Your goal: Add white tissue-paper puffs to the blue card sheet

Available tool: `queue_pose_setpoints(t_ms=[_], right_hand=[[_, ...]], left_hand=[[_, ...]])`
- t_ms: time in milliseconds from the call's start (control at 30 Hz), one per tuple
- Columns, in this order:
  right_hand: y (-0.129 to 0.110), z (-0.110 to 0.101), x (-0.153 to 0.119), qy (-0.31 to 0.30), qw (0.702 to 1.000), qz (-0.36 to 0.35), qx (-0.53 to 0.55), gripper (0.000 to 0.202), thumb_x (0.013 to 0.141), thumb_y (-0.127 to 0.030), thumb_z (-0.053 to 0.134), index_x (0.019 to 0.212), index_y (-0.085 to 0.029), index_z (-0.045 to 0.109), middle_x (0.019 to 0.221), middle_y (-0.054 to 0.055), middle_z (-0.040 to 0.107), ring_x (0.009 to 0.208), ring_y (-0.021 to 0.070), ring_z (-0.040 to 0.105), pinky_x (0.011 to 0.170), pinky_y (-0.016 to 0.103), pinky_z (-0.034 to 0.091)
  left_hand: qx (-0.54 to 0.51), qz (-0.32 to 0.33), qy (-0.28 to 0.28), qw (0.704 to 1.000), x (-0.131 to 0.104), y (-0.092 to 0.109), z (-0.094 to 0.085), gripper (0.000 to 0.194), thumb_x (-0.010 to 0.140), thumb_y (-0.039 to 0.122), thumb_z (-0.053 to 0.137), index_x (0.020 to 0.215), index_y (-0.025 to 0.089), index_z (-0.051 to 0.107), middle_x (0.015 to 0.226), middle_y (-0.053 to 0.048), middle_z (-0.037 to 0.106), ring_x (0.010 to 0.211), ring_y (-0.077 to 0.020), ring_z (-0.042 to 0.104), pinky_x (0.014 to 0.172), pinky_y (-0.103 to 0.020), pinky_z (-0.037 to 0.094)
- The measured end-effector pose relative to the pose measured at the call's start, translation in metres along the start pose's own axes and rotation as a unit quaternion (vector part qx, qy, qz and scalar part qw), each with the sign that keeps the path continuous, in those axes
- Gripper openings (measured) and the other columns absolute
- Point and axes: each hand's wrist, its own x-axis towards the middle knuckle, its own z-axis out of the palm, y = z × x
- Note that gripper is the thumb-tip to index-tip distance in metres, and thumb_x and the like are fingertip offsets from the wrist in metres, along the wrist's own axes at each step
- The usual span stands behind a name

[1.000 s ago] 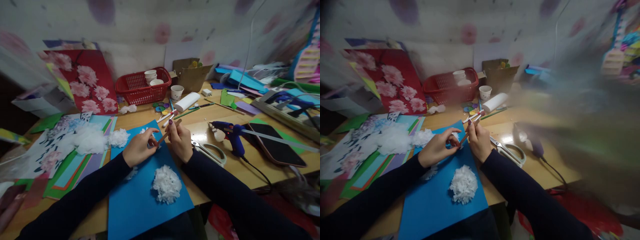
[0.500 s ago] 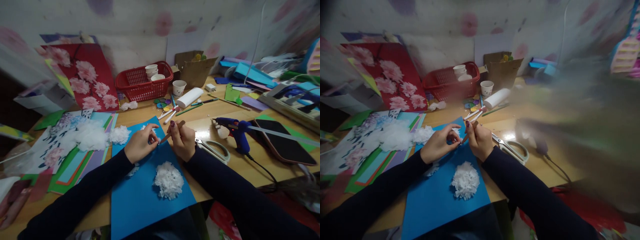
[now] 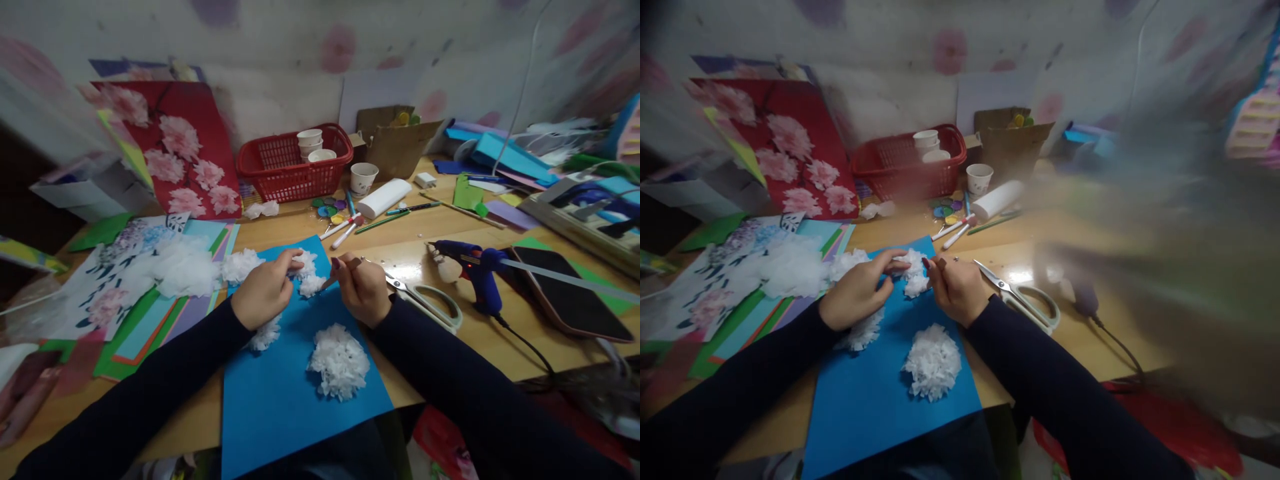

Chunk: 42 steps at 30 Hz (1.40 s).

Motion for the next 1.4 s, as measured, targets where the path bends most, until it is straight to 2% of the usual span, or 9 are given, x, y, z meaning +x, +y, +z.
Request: queue_pose_setpoints(t_ms=[300, 433, 533, 667, 833, 1000, 1133, 1233, 1400], right_hand=[[0.009, -0.003, -0.004, -0.115, 0.988, -0.089, 0.059, 0.025, 0.09, -0.031, 0.043, 0.076, -0.022, 0.061, 0.066, 0.003, 0.062, 0.057, 0.0145, 0.054, 0.056, 0.028, 0.039], [0.007, -0.001, 0.001, 0.001, 0.994, 0.065, 0.087, 0.033, 0.093, -0.033, 0.039, 0.069, -0.021, 0.059, 0.059, 0.001, 0.059, 0.052, 0.012, 0.053, 0.055, 0.026, 0.039], [0.004, 0.002, 0.006, 0.089, 0.972, 0.181, 0.124, 0.038, 0.093, -0.041, 0.04, 0.067, -0.02, 0.058, 0.05, -0.003, 0.051, 0.044, 0.0103, 0.047, 0.048, 0.024, 0.036], [0.002, 0.002, 0.012, 0.157, 0.933, 0.247, 0.208, 0.041, 0.09, -0.048, 0.043, 0.063, -0.019, 0.055, 0.042, -0.005, 0.043, 0.037, 0.0084, 0.04, 0.04, 0.023, 0.03], [0.001, -0.001, 0.017, 0.194, 0.904, 0.279, 0.258, 0.043, 0.087, -0.05, 0.048, 0.06, -0.018, 0.055, 0.037, -0.006, 0.041, 0.034, 0.007, 0.037, 0.036, 0.022, 0.026], [0.006, -0.001, 0.019, 0.211, 0.875, 0.298, 0.318, 0.041, 0.085, -0.049, 0.053, 0.06, -0.017, 0.055, 0.037, -0.007, 0.041, 0.033, 0.0066, 0.035, 0.034, 0.021, 0.023], [0.008, -0.001, 0.018, 0.212, 0.872, 0.295, 0.327, 0.039, 0.085, -0.048, 0.054, 0.062, -0.017, 0.055, 0.037, -0.007, 0.04, 0.033, 0.0066, 0.035, 0.035, 0.021, 0.024], [0.007, -0.001, 0.018, 0.205, 0.874, 0.3, 0.324, 0.039, 0.084, -0.048, 0.055, 0.062, -0.017, 0.055, 0.037, -0.007, 0.04, 0.033, 0.0067, 0.035, 0.035, 0.021, 0.025], [0.007, -0.001, 0.018, 0.197, 0.878, 0.305, 0.312, 0.04, 0.083, -0.049, 0.056, 0.061, -0.016, 0.056, 0.038, -0.007, 0.039, 0.033, 0.0061, 0.034, 0.035, 0.021, 0.024]], left_hand=[[0.036, -0.004, -0.048, 0.998, -0.001, 0.0, 0.0, 0.061, 0.071, -0.003, 0.036, 0.13, 0.012, 0.037, 0.123, -0.012, 0.062, 0.115, -0.0227, 0.058, 0.095, -0.038, 0.045], [0.023, 0.002, -0.046, 0.999, -0.002, -0.002, 0.0, 0.062, 0.071, -0.005, 0.035, 0.13, 0.012, 0.036, 0.123, -0.013, 0.062, 0.116, -0.0216, 0.057, 0.096, -0.037, 0.045], [0.018, 0.012, -0.041, 0.999, -0.002, -0.005, 0.003, 0.061, 0.071, -0.004, 0.036, 0.13, 0.012, 0.036, 0.124, -0.014, 0.061, 0.119, -0.0212, 0.055, 0.097, -0.038, 0.045], [0.001, 0.026, -0.039, 0.999, -0.001, -0.008, 0.002, 0.061, 0.07, -0.004, 0.036, 0.129, 0.01, 0.038, 0.124, -0.015, 0.061, 0.118, -0.0213, 0.056, 0.096, -0.037, 0.045], [0.008, 0.048, 0.073, 0.996, 0.004, -0.019, -0.04, 0.05, 0.072, 0.003, 0.04, 0.12, 0.013, 0.051, 0.114, -0.009, 0.066, 0.106, -0.0206, 0.062, 0.095, -0.035, 0.047], [0.116, 0.01, 0.176, 0.977, -0.002, -0.056, -0.111, 0.037, 0.072, 0.018, 0.048, 0.106, 0.017, 0.063, 0.115, -0.006, 0.064, 0.106, -0.021, 0.058, 0.095, -0.033, 0.044], [0.201, -0.197, 0.187, 0.941, -0.012, -0.103, -0.149, 0.03, 0.072, 0.024, 0.054, 0.097, 0.014, 0.067, 0.09, -0.006, 0.069, 0.084, -0.0195, 0.062, 0.076, -0.027, 0.045], [0.228, -0.27, 0.108, 0.929, -0.014, -0.131, -0.156, 0.032, 0.067, 0.032, 0.063, 0.093, 0.015, 0.069, 0.079, -0.004, 0.068, 0.07, -0.0181, 0.06, 0.062, -0.024, 0.04], [0.193, -0.206, 0.018, 0.959, 0.0, -0.154, -0.131, 0.029, 0.07, 0.042, 0.058, 0.081, 0.019, 0.073, 0.078, -0.003, 0.07, 0.075, -0.0185, 0.061, 0.063, -0.022, 0.039]])
